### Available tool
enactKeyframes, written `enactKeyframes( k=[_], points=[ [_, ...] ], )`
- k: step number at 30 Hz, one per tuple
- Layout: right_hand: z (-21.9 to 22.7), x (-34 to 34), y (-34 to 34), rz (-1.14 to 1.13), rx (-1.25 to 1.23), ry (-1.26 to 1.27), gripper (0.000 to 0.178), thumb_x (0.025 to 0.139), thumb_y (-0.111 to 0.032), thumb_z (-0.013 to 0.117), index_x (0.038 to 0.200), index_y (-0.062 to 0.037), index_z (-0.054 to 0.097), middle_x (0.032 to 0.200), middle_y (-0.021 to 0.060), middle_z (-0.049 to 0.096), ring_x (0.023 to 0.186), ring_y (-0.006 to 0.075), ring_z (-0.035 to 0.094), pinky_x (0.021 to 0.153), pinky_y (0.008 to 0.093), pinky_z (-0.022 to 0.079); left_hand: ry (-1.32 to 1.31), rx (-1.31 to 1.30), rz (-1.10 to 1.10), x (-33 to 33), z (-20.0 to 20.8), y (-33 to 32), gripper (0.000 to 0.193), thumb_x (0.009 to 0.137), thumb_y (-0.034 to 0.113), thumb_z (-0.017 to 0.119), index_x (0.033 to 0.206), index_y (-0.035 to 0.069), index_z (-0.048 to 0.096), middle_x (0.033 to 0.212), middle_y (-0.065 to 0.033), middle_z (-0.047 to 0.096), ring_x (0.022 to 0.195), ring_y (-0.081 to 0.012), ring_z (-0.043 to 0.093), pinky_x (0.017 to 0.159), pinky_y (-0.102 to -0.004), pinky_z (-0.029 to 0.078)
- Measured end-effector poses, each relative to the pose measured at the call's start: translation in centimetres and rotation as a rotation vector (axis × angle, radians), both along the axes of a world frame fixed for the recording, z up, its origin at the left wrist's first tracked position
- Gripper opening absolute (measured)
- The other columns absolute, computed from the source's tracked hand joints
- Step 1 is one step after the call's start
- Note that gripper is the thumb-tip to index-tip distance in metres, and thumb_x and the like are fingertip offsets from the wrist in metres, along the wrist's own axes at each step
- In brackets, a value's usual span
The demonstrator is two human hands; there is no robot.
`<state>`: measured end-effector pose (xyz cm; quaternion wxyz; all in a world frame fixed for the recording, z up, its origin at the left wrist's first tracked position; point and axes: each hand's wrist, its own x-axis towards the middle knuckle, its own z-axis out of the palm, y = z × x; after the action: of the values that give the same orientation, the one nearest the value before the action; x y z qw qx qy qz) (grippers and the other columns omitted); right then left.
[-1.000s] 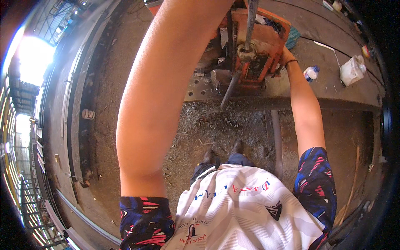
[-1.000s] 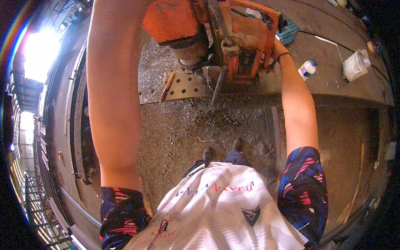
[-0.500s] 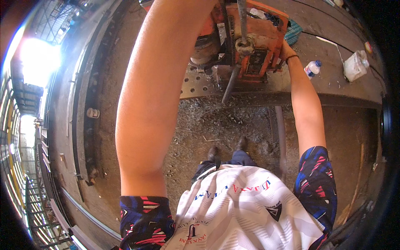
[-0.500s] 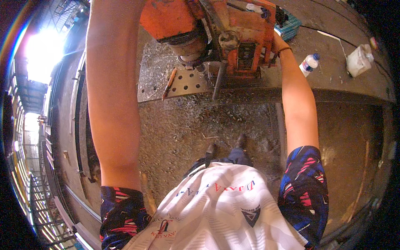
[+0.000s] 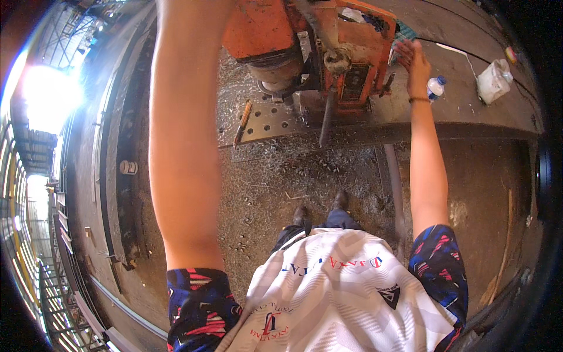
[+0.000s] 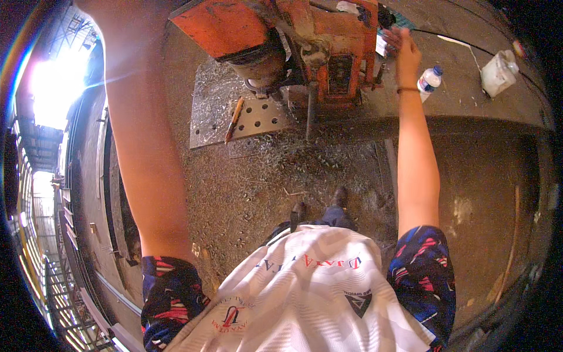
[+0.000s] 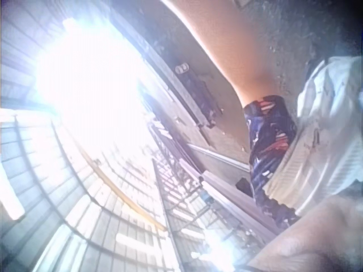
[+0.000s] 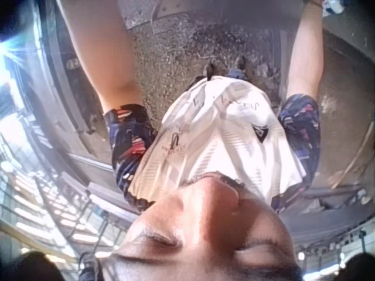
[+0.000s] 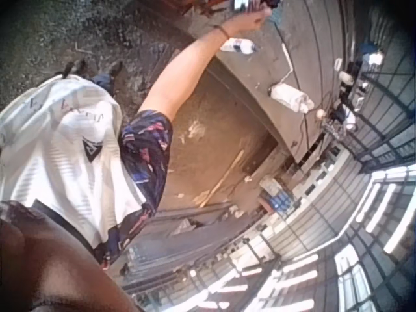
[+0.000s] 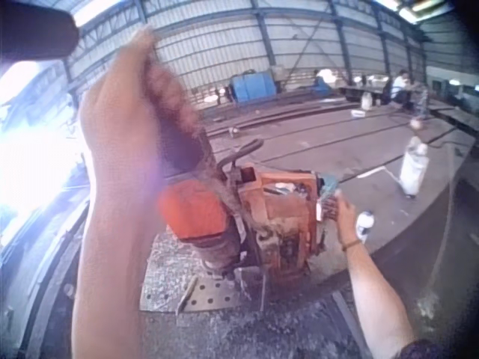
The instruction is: The person operates a drill press on a metal plate, repeatedly lowering the drill to create holes and applying liquid from a bottle to the work area. They adjust the plate and clear metal shavings during the process.
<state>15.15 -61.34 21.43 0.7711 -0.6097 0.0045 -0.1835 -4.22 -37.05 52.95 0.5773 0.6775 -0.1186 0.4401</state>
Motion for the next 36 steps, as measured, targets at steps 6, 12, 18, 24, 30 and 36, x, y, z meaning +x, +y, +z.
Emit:
enactKeyframes(
  k=[6,12,18,24,30,36],
  points=[
    [-10.8,-12.4,-7.0,-0.182,-0.331,0.135,0.048,0.101,-0.045,0.050,0.101,-0.0003,0.067,0.094,0.0076,0.071,0.085,0.0141,0.066,0.077,0.0293,0.051,-0.183,-0.116,-0.380,2.5,-4.2,7.5,0.043,0.100,0.036,0.054,0.063,0.018,0.040,0.057,0.0010,0.039,0.053,-0.0134,0.047,0.057,-0.0288,0.042],
    [-25.3,-28.1,-5.6,-0.065,-0.277,0.718,0.057,0.093,-0.059,0.054,0.092,-0.0034,0.067,0.079,0.0055,0.070,0.064,0.0145,0.065,0.057,0.0305,0.051,-0.037,-0.160,-0.753,3.4,-8.1,19.9,0.019,0.093,0.026,0.056,0.087,0.009,0.051,0.081,-0.0126,0.055,0.084,-0.0352,0.059,0.082,-0.0512,0.049],
    [-40.0,-45.1,-7.8,0.092,-0.249,1.407,0.062,0.089,-0.059,0.061,0.099,0.0024,0.065,0.083,0.0137,0.071,0.073,0.0271,0.070,0.061,0.0376,0.056,-0.134,-0.259,-0.629,2.8,-9.2,17.5,0.022,0.094,0.026,0.054,0.084,0.007,0.049,0.081,-0.0118,0.055,0.078,-0.0310,0.058,0.076,-0.0481,0.050],
    [-43.5,-50.4,-8.7,0.163,-0.325,1.447,0.062,0.087,-0.053,0.068,0.111,0.0042,0.065,0.096,0.0161,0.071,0.078,0.0318,0.070,0.063,0.0407,0.057,-0.238,-0.125,-0.479,0.9,-9.4,15.3,0.041,0.103,0.039,0.045,0.077,0.008,0.044,0.074,-0.0098,0.053,0.072,-0.0247,0.060,0.071,-0.0375,0.051],
    [-35.1,-44.3,-4.9,0.169,-0.306,1.370,0.051,0.092,-0.046,0.062,0.116,-0.0014,0.060,0.096,0.0124,0.073,0.074,0.0227,0.071,0.059,0.0383,0.056,-0.214,-0.150,-0.478,2.0,-9.8,16.1,0.041,0.104,0.039,0.042,0.078,0.008,0.044,0.075,-0.0100,0.054,0.075,-0.0244,0.061,0.077,-0.0381,0.051],
    [-31.4,-41.5,-3.8,0.154,-0.254,1.293,0.047,0.093,-0.045,0.061,0.119,-0.0056,0.059,0.095,0.0105,0.073,0.070,0.0190,0.070,0.057,0.0363,0.055,-0.298,-0.208,-0.513,1.2,-9.8,14.5,0.039,0.104,0.039,0.042,0.087,0.005,0.052,0.081,-0.0123,0.058,0.081,-0.0250,0.063,0.079,-0.0378,0.050]
  ],
)
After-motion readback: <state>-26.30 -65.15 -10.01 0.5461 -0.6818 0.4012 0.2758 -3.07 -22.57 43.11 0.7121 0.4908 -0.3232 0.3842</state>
